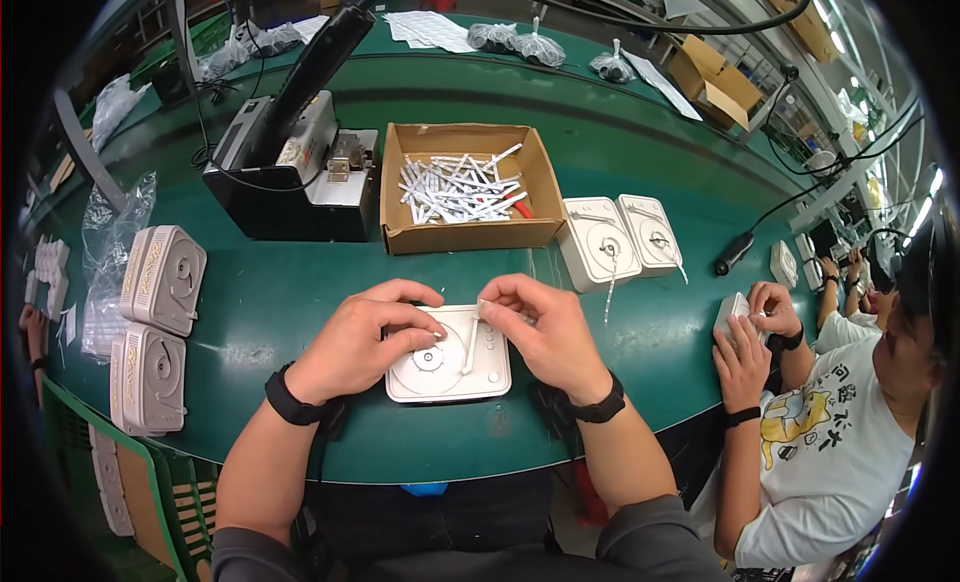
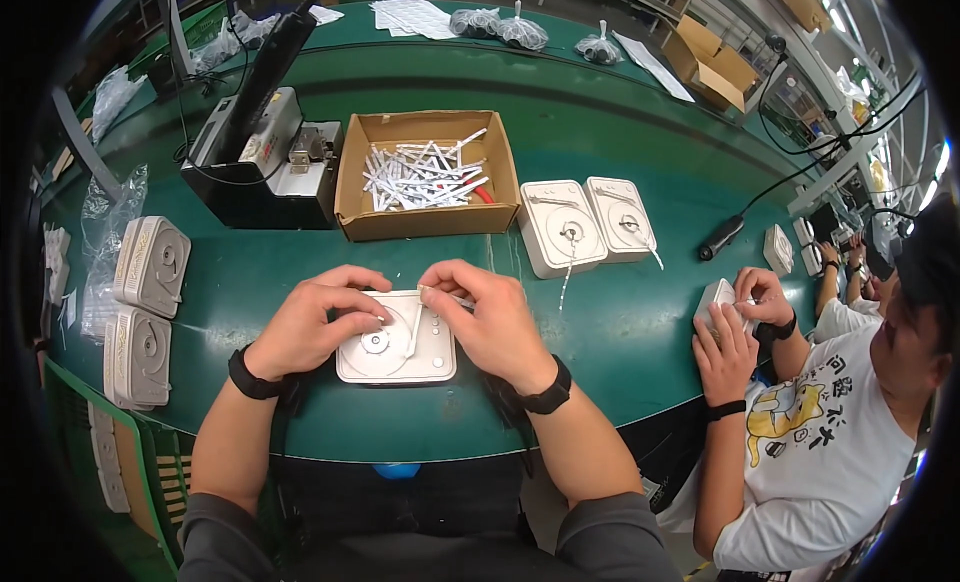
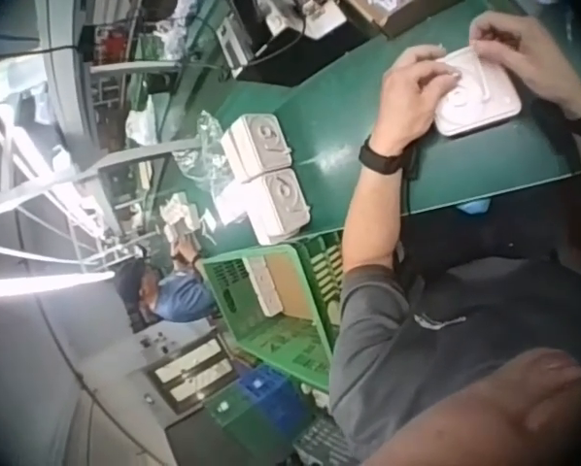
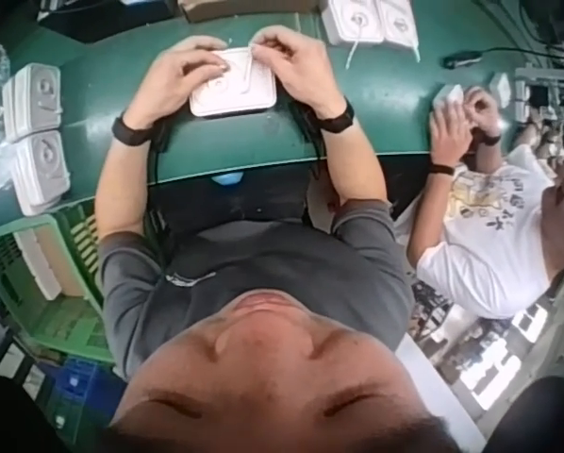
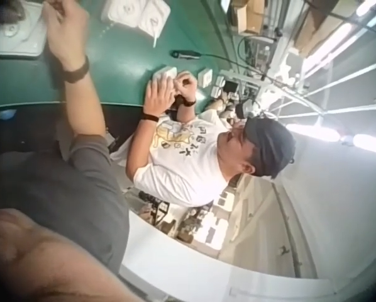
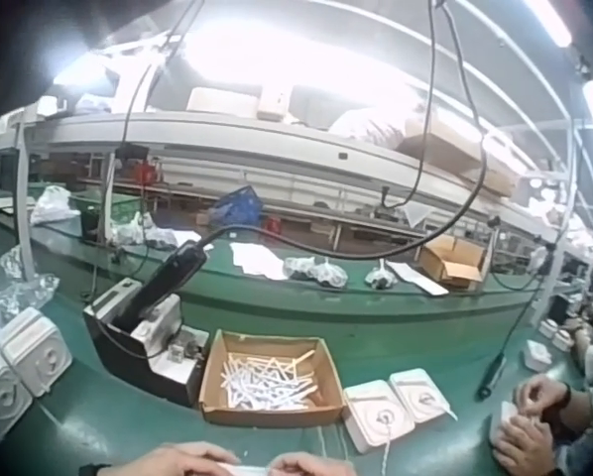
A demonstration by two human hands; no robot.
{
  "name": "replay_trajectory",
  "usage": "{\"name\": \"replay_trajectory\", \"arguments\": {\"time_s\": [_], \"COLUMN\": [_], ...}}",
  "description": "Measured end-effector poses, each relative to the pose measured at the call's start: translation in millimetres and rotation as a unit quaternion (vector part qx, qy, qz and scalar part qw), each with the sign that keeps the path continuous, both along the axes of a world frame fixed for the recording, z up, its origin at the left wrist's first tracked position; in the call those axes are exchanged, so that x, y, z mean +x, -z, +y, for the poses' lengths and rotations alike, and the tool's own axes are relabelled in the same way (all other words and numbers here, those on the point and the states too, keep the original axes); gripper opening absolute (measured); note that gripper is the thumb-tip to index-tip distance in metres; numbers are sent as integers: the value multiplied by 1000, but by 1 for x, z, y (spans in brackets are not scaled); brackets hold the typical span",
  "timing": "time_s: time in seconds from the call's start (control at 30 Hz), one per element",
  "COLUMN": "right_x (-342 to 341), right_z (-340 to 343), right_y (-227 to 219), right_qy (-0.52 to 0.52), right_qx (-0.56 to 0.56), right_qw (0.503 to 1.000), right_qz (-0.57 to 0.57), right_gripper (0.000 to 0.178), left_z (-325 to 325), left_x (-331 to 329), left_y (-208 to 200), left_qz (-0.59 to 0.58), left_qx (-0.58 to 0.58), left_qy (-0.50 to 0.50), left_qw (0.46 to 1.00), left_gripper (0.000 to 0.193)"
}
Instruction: The person takes a white plastic housing from a green crate, places it on the table, and picks up a white strip. They press the strip into the housing by hand, then set the completed unit aside on the table.
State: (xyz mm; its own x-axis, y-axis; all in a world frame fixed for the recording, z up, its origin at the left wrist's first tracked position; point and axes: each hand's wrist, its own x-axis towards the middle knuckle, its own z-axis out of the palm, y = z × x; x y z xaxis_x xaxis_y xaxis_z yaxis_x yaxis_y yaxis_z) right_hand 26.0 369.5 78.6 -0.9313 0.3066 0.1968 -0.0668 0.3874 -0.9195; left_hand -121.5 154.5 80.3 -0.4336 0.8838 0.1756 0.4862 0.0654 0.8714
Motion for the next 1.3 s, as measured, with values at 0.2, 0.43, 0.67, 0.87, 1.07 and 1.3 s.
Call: {"name": "replay_trajectory", "arguments": {"time_s": [0.2,0.43,0.67,0.87,1.07,1.3], "right_x": [-1,1,-2,-10,-13,-18], "right_z": [-11,-23,-20,-9,-15,-14], "right_y": [-11,-17,-11,-14,-20,-25], "right_qy": [-48,-46,-51,-70,-73,-88], "right_qx": [76,148,217,109,133,134], "right_qw": [996,988,975,991,984,981], "right_qz": [0,-1,-14,-37,-97,-108], "right_gripper": [14,12,13,14,15,16], "left_z": [0,-4,2,5,3,1], "left_x": [-5,-4,-4,0,4,0], "left_y": [4,11,26,13,23,21], "left_qz": [-26,-14,28,40,62,41], "left_qx": [-13,18,62,83,106,90], "left_qy": [-17,-28,-41,-71,-56,-38], "left_qw": [999,999,997,993,991,994], "left_gripper": [13,15,13,10,10,11]}}
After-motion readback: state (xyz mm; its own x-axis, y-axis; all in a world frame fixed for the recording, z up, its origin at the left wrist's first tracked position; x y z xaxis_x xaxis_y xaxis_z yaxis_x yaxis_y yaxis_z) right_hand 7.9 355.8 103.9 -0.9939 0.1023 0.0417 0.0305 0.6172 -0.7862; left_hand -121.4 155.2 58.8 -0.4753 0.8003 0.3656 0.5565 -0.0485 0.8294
